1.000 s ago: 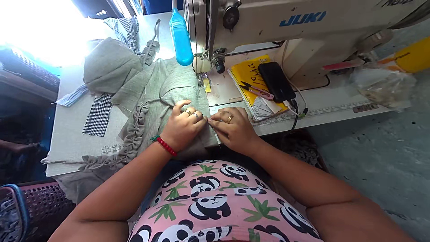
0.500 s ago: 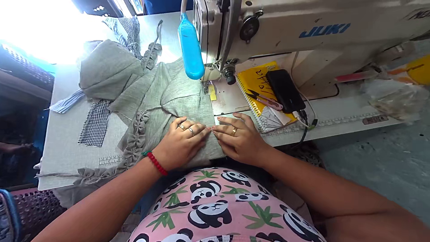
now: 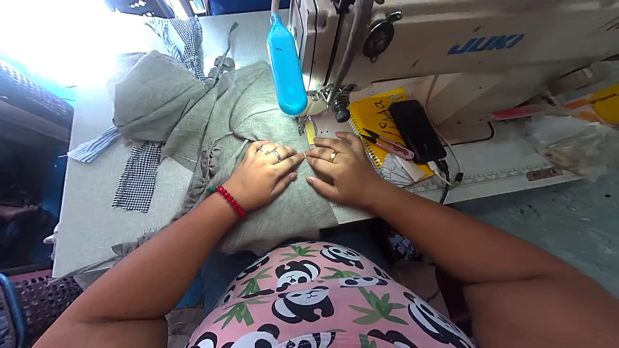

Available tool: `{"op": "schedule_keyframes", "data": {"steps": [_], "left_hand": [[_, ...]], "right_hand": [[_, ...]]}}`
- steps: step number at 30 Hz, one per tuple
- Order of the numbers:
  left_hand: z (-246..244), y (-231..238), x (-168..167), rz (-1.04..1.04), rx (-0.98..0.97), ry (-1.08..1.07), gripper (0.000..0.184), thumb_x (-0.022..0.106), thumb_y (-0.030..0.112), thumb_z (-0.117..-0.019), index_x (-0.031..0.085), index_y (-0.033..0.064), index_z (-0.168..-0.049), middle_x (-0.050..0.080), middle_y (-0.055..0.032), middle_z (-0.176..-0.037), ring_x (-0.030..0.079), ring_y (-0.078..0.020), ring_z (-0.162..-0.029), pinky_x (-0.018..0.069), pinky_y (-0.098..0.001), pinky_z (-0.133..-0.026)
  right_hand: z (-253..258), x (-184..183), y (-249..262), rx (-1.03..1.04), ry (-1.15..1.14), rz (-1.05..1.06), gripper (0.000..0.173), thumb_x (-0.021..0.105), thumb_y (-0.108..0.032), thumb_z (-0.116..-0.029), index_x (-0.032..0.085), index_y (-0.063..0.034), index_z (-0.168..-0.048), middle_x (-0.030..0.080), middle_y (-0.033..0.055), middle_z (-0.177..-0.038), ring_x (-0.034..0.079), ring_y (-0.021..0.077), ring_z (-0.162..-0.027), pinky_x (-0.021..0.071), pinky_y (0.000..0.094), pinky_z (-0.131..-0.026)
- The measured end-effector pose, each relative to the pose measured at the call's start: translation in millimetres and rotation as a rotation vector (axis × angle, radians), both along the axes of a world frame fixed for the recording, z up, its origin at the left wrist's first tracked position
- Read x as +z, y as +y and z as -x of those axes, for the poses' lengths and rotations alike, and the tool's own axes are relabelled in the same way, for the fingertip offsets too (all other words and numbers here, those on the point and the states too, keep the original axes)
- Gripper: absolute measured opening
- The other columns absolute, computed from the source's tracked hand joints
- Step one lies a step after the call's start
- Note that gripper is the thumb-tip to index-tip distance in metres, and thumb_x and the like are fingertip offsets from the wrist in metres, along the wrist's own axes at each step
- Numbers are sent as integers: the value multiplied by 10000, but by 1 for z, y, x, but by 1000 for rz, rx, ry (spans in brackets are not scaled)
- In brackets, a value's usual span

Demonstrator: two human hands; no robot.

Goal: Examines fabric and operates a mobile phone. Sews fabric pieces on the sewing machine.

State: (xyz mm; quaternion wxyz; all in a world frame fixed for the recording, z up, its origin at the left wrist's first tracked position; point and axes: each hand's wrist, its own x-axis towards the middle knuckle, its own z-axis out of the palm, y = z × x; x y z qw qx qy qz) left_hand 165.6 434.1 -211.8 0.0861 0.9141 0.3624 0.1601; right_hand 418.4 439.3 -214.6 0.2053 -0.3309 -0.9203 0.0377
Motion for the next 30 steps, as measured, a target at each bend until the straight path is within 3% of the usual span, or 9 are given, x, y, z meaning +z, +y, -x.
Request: {"op": "schedule_keyframes", "data": {"steps": [6,11,15,18,21,22,26,28,30], "left_hand": [[3,22,0,7,22,20,478,374,377,-1064,646,163,-1394,650,-76,-1375,571,-273,-1315,339,-543,-1139],[3,35,0,23,75,52,497,357,410,-1071,626,178,-1419,624,-65,-1415,544,-271,-1343,337,-546,-1135],[2,42,-1,29,110,72,513,350,434,-1066,615,185,-1428,608,-61,-1432,523,-283,-1364,333,-570,-1133],[-5,43,3,45,164,23,479,368,395,-1073,651,153,-1373,643,-86,-1377,558,-305,-1325,362,-581,-1108],[-19,49,13,81,367,-95,366,459,289,-1062,661,53,-1256,692,-174,-1213,640,-363,-1184,452,-583,-1038],[-24,54,15,88,457,-114,358,500,294,-1046,640,30,-1242,670,-208,-1208,632,-386,-1173,448,-593,-1033],[-29,78,19,113,617,-42,581,622,449,-935,611,32,-1340,472,-237,-1509,381,-423,-1442,260,-619,-1172],[-22,90,21,164,567,11,630,667,500,-906,614,32,-1325,434,-236,-1539,290,-418,-1495,138,-652,-1205],[-18,97,28,239,466,48,544,698,443,-931,654,9,-1255,539,-236,-1455,334,-417,-1482,11,-692,-1207]], "right_hand": [[12,3,11,-93,-107,14,486,416,-432,-1031,733,-109,-1209,659,67,-1374,455,295,-1441,239,645,-1176],[19,5,12,-240,-218,57,572,338,-488,-1043,623,-159,-1416,551,83,-1501,367,318,-1493,197,647,-1193],[21,6,10,-285,-241,112,579,316,-488,-1058,540,-191,-1502,510,96,-1538,312,330,-1520,165,644,-1207],[11,9,0,-267,-99,83,489,436,-432,-1052,605,-190,-1440,548,110,-1487,386,343,-1468,254,616,-1185],[-18,21,-14,-329,115,52,337,579,-240,-1006,697,-88,-1282,632,168,-1295,569,361,-1246,469,537,-1028],[-30,26,-18,-387,114,41,313,589,-180,-1001,689,-50,-1268,633,196,-1259,585,383,-1200,494,538,-987],[-70,38,-15,-627,-92,98,364,596,-151,-1013,621,-4,-1345,613,251,-1303,553,471,-1245,473,618,-997],[-78,34,-12,-666,-131,115,322,574,-148,-1033,655,6,-1305,646,250,-1247,573,475,-1211,478,615,-983],[-81,28,-11,-634,-177,67,270,554,-90,-1029,692,17,-1236,685,246,-1142,612,465,-1139,505,599,-927]]}}
